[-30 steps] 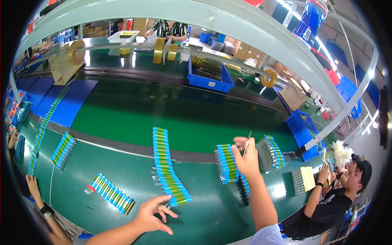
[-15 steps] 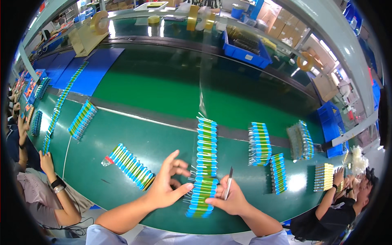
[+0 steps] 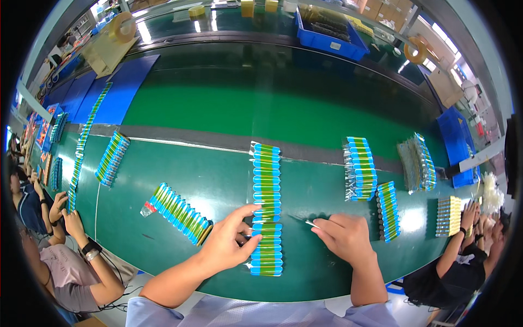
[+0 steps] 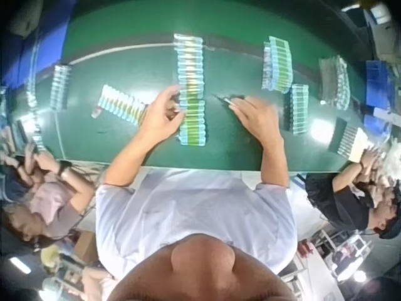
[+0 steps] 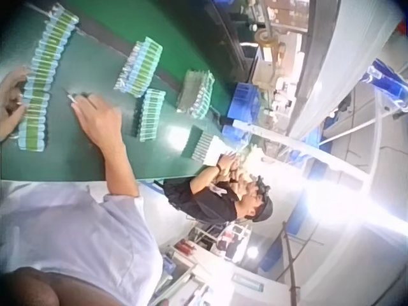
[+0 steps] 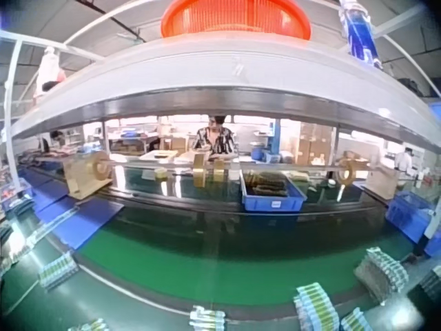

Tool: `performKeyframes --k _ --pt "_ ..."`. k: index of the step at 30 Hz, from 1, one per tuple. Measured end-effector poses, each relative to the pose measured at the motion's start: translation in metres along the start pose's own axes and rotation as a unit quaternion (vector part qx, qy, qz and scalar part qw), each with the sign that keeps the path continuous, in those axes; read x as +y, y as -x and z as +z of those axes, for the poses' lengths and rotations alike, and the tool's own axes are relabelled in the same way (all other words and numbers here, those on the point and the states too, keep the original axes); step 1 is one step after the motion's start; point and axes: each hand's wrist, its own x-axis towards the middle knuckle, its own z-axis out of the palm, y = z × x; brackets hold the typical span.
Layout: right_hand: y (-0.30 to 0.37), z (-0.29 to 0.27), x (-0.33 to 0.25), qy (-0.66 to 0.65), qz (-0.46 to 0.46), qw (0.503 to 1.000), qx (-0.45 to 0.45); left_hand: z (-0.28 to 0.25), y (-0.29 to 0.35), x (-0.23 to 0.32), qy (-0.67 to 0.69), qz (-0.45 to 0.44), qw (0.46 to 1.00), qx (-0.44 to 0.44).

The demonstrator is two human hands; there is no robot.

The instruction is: The person assembles electronic components by hand on a factory conveyor line, using plastic sleeves and tape.

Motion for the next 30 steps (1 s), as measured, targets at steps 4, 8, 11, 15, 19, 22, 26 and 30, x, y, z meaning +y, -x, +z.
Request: performKeyframes --k 4,8,11,15,19,22,26,30 --pt "0.000 0.004 -0.002 -0.024 -0.055 0.998 -0.009 0.006 0.002 0.000 0.033 -0.002 0.999 -0.040" --pt "0.002 0.012 -0.007 -0.073 -0.076 0.994 -0.032 0.017 0.005 0.003 0.051 0.055 0.997 -0.028" --pt "0.002 0.014 -0.013 -0.084 -0.075 0.994 -0.013 0.017 0.005 0.003 0.074 0.042 0.996 -0.035" --pt "0.001 0.022 -0.024 -0.106 -0.089 0.990 -0.001 0.017 0.005 0.000 0.092 0.025 0.994 -0.058" --pt "0.002 0.030 -0.033 -0.122 -0.095 0.988 0.007 0.018 0.007 0.001 0.084 0.024 0.993 -0.081" --pt "0.005 0.033 -0.040 -0.170 -0.107 0.979 0.032 0.018 0.005 0.011 0.076 -0.013 0.991 -0.113" --pt "0.009 0.028 -0.037 -0.322 -0.146 0.929 0.109 0.017 0.010 -0.002 0.131 -0.044 0.984 -0.115" --pt "0.019 0.011 -0.016 -0.654 0.193 0.731 0.013 0.015 0.005 -0.005 0.220 -0.042 0.973 -0.052"
